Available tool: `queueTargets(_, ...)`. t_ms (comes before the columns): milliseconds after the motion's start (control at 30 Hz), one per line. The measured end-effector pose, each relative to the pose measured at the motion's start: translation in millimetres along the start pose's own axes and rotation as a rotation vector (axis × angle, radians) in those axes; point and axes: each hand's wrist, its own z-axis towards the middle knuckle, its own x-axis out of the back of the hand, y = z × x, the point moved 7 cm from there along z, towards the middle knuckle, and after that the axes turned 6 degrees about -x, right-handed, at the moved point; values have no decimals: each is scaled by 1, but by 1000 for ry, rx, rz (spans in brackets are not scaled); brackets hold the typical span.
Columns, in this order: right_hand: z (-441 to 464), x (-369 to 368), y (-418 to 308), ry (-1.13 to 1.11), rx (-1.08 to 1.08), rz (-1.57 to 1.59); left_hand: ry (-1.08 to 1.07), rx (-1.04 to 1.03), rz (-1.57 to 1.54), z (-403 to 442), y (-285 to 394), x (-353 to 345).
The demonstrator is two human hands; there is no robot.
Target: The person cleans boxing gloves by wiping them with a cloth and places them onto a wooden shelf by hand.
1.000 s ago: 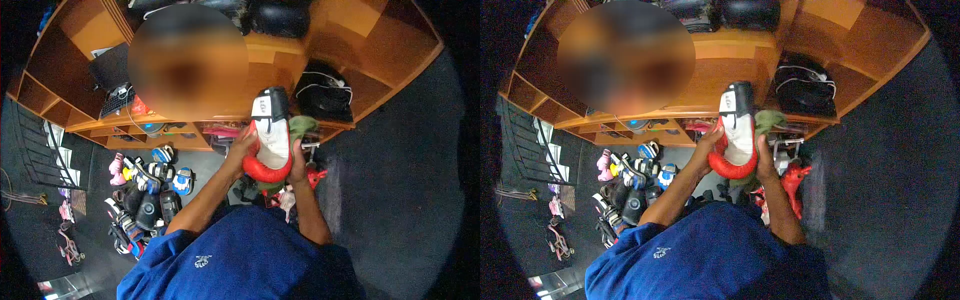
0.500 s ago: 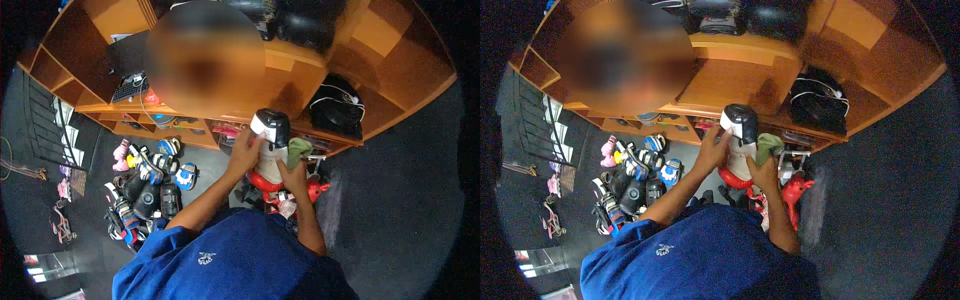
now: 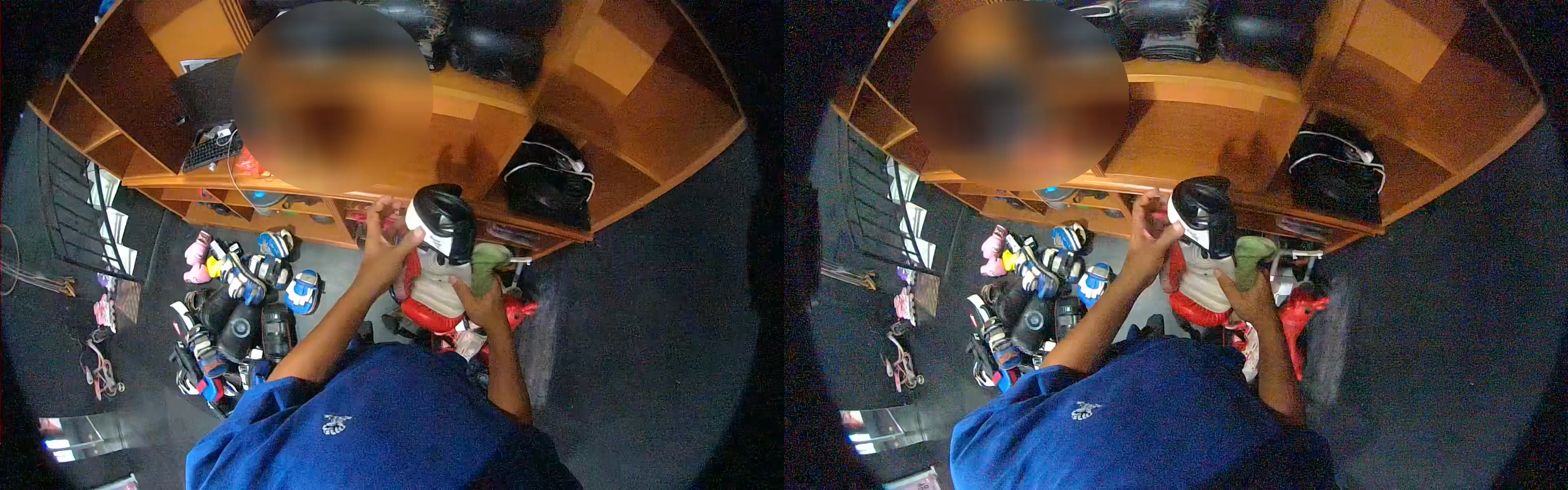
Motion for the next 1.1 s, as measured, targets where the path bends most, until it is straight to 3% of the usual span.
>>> queueTargets(33,0,1,1,5,-4,3,-6,3,1,0,-1,0)
queueTargets(100,0,-1,-4,4,54,-134,-271,190,-82,-1,-8,-16)
queueTargets(133,-3,0,-8,26,41,-154,-289,262,-142,-2,-9,-19)
queueTargets(167,-3,1,-6,27,34,-153,-292,268,-142,1,-9,-14)
queueTargets(233,-3,-4,5,-109,-53,-3,-526,373,-183,-3,-11,-15)
queueTargets(367,-1,-11,12,-264,-92,120,-592,368,12,-8,-4,-9)
queueTargets(433,-2,-18,15,-361,-122,104,-511,305,-36,-10,8,-19)
queueTargets(533,3,-22,47,-290,-56,83,-225,447,-92,-13,-6,-5)
queueTargets(567,2,-27,55,-292,-50,85,-223,442,-88,-15,-9,-4)
queueTargets(633,10,-20,73,-74,-128,506,-130,483,-157,-16,-21,5)
queueTargets(667,12,-19,96,117,-308,556,-149,528,-166,-18,-22,6)
queueTargets(700,13,-26,108,114,-302,555,-148,521,-166,-21,-22,7)
queueTargets(767,11,-55,139,-73,-569,848,-101,477,-345,-18,-21,7)
queueTargets(800,-3,-80,120,-333,-735,1197,-104,503,-394,-19,-30,10)
queueTargets(867,-13,-99,70,-566,-594,1350,-70,518,-457,-20,-44,13)
queueTargets(933,-15,-103,8,-637,-309,1345,-54,513,-363,-18,-51,16)
queueTargets(1000,-12,-98,-28,-545,-112,1245,-175,362,-259,-8,-57,20)
queueTargets(1067,-4,-83,-32,-374,-107,1088,-193,219,-82,5,-36,10)
queueTargets(1100,-4,-86,-37,-625,-172,1487,-189,71,93,11,-33,10)
